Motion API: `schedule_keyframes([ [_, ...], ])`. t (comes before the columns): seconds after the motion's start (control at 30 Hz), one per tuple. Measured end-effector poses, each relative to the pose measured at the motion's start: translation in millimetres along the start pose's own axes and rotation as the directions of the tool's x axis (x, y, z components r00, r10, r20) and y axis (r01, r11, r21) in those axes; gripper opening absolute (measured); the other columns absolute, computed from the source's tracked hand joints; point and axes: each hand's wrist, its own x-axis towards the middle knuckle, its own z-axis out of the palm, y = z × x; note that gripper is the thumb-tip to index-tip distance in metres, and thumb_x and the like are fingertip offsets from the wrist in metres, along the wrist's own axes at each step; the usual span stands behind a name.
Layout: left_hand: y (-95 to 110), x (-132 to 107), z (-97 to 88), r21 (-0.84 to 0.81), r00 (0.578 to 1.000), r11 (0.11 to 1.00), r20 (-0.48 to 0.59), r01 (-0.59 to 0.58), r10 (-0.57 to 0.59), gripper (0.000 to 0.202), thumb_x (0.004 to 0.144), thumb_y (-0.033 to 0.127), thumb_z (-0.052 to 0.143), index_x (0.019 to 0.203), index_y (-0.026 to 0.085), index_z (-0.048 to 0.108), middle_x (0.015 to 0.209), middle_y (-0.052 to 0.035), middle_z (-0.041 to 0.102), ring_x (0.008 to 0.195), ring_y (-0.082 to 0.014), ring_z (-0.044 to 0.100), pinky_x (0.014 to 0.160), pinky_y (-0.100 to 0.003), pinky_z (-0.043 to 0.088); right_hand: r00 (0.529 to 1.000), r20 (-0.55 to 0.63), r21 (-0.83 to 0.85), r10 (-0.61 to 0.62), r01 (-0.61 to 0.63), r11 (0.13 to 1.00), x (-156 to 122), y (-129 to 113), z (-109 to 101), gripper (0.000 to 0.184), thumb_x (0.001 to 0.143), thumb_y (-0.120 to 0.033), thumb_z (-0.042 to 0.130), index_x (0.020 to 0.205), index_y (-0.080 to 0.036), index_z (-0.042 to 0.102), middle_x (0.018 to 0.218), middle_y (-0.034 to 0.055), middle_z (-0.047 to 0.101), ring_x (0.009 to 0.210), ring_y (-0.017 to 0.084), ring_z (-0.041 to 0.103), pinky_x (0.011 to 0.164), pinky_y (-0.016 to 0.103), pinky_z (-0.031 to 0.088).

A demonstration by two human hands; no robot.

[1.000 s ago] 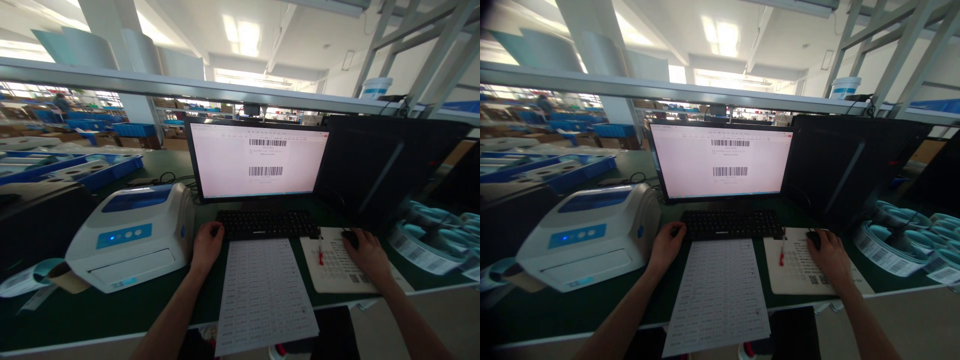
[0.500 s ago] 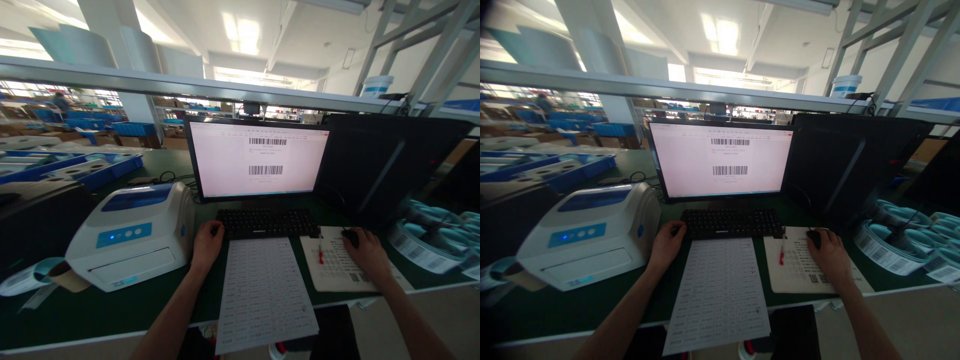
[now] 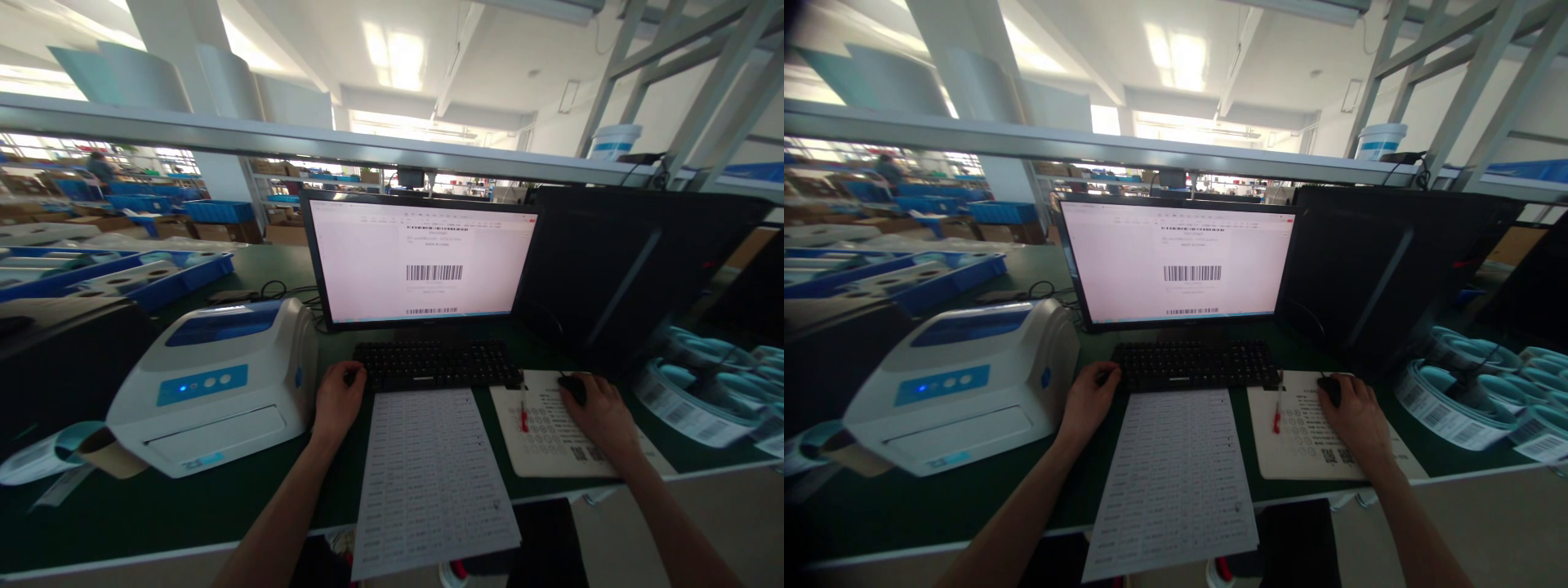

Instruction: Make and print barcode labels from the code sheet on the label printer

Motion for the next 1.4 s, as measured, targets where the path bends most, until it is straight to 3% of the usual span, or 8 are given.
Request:
schedule_keyframes([
  [0.6, 2.2, 0.2, -0.9, 0.013, 1.0, 1.0, -0.005, 0.007, -0.007, 0.025, 0.092, 0.04, 0.056, 0.099, 0.021, 0.07, 0.107, -0.0108, 0.069, 0.103, -0.0325, 0.067, 0.098, -0.049, 0.054, 1.0, -0.016, -0.015, -0.021, 0.021, 1.0, -0.1, 0.5, 1.3, 0.054, 0.099, -0.057, 0.045, 0.136, -0.021, 0.058, 0.123, 0.0132, 0.064, 0.109, 0.031, 0.06, 0.098, 0.049, 0.053],
  [1.4, 2.4, -1.0, -1.6, 0.009, 1.0, 1.0, 0.002, -0.007, 0.007, 0.026, 0.093, 0.04, 0.054, 0.101, 0.02, 0.07, 0.107, -0.0108, 0.067, 0.102, -0.0323, 0.066, 0.094, -0.049, 0.053, 0.999, 0.021, 0.01, 0.03, -0.03, 1.0, 1.0, 0.7, 2.3, 0.051, 0.097, -0.06, 0.045, 0.127, -0.021, 0.057, 0.119, 0.0125, 0.066, 0.108, 0.031, 0.061, 0.094, 0.047, 0.052],
])
